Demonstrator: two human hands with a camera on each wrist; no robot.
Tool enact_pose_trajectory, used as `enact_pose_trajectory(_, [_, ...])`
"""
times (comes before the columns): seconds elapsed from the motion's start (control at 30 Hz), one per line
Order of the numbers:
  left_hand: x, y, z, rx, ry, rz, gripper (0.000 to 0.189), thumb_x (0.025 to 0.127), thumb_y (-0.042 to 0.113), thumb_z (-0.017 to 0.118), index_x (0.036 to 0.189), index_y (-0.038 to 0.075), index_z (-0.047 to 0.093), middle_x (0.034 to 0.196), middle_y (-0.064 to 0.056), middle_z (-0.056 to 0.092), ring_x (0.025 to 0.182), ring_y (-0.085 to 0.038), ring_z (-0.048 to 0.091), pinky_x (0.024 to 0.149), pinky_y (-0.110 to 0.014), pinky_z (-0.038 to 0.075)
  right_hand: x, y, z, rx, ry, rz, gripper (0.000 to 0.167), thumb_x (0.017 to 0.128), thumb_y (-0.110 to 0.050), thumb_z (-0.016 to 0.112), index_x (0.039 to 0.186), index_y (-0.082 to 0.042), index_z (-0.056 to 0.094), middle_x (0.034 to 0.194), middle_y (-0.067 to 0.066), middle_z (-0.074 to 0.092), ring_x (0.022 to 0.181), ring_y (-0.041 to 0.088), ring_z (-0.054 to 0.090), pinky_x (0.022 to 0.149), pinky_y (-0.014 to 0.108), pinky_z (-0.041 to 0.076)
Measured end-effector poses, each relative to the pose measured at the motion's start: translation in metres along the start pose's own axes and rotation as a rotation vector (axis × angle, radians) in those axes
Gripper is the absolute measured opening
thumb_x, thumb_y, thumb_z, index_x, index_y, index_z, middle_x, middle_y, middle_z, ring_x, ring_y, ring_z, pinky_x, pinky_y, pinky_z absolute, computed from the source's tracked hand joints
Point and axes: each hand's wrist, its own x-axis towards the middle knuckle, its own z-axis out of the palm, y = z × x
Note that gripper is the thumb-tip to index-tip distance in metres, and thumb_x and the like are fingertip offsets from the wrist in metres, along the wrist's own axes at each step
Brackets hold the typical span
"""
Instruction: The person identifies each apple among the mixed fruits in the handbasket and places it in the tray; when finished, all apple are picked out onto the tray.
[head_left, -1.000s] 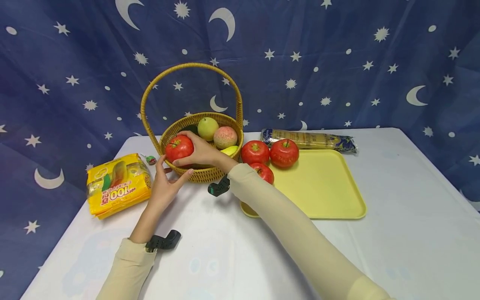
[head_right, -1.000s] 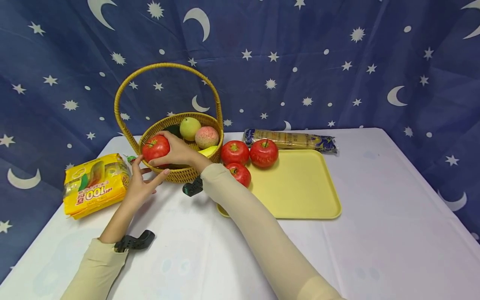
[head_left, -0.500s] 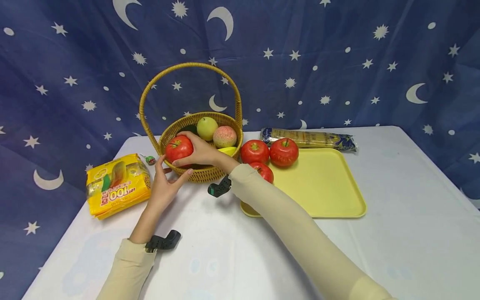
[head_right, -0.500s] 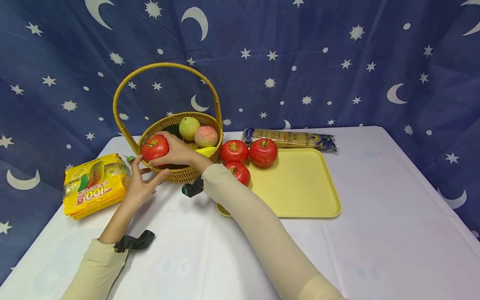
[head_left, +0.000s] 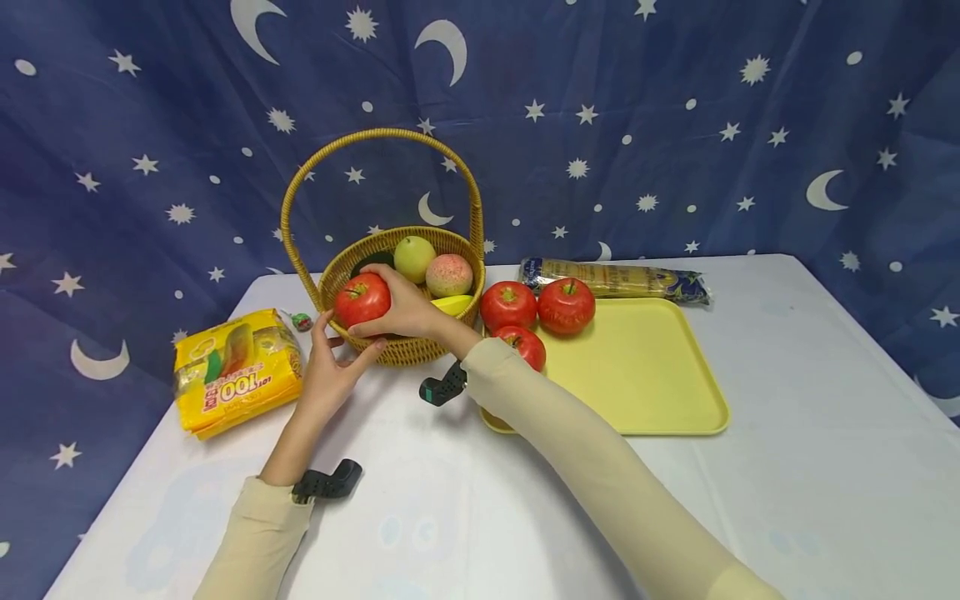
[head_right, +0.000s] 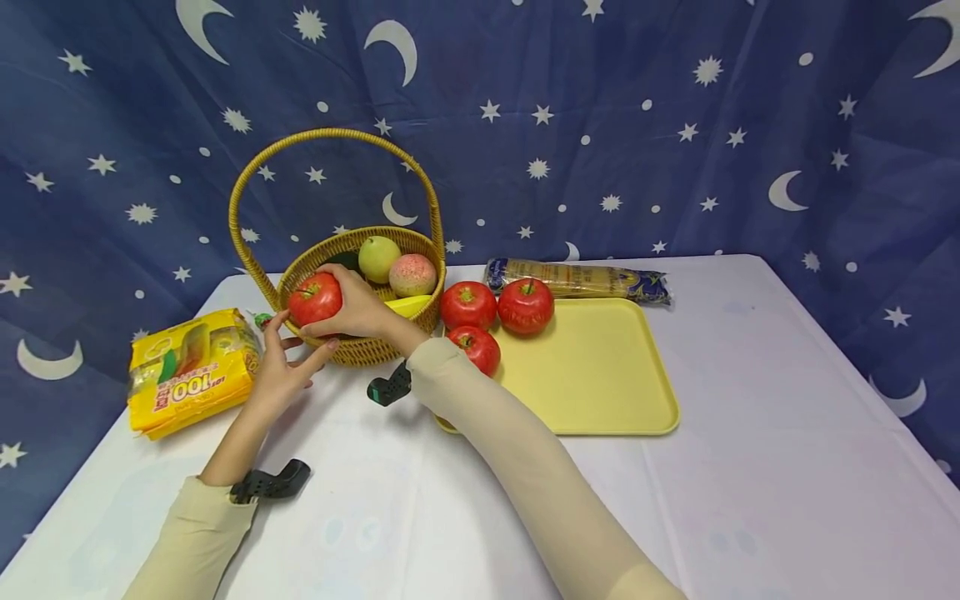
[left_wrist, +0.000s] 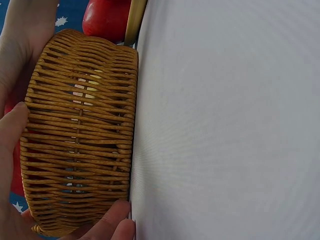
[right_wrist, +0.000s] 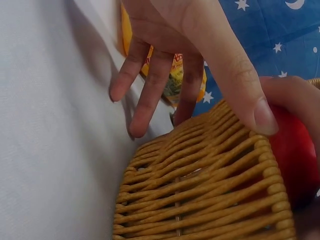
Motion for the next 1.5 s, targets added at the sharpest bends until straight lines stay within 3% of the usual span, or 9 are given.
enact_pose_trajectory(0.4, [0.003, -0.004, 0.005, 0.006, -0.007, 0.003, 0.094, 0.092, 0.04, 0.066, 0.154, 0.013, 0.0, 0.149, -0.028, 0.03, 0.135, -0.038, 0.033, 0.102, -0.058, 0.038, -0.015, -0.004, -0.001, 0.04, 0.099, 0.011, 0.086, 0.07, -0.021, 0.088, 0.14, -0.008, 0.04, 0.131, 0.01, 0.053, 0.115, 0.021, 0.056, 0.092, 0.029, 0.049])
enact_pose_trajectory(0.63, [0.003, -0.003, 0.006, 0.008, -0.005, -0.009, 0.095, 0.092, 0.04, 0.065, 0.155, 0.014, 0.0, 0.148, -0.028, 0.03, 0.135, -0.039, 0.032, 0.103, -0.061, 0.034, -0.019, -0.005, -0.003, 0.063, 0.11, 0.004, 0.085, 0.07, -0.02, 0.088, 0.139, -0.009, 0.04, 0.13, 0.01, 0.053, 0.116, 0.022, 0.056, 0.092, 0.029, 0.049])
enact_pose_trajectory(1.5, [0.002, -0.003, -0.001, 0.003, -0.004, 0.002, 0.095, 0.092, 0.037, 0.066, 0.154, 0.012, 0.0, 0.149, -0.028, 0.028, 0.135, -0.039, 0.032, 0.102, -0.058, 0.039, -0.026, -0.01, 0.001, 0.138, 0.182, 0.006, 0.084, 0.07, -0.019, 0.088, 0.139, -0.013, 0.04, 0.131, 0.009, 0.052, 0.115, 0.021, 0.056, 0.09, 0.028, 0.05])
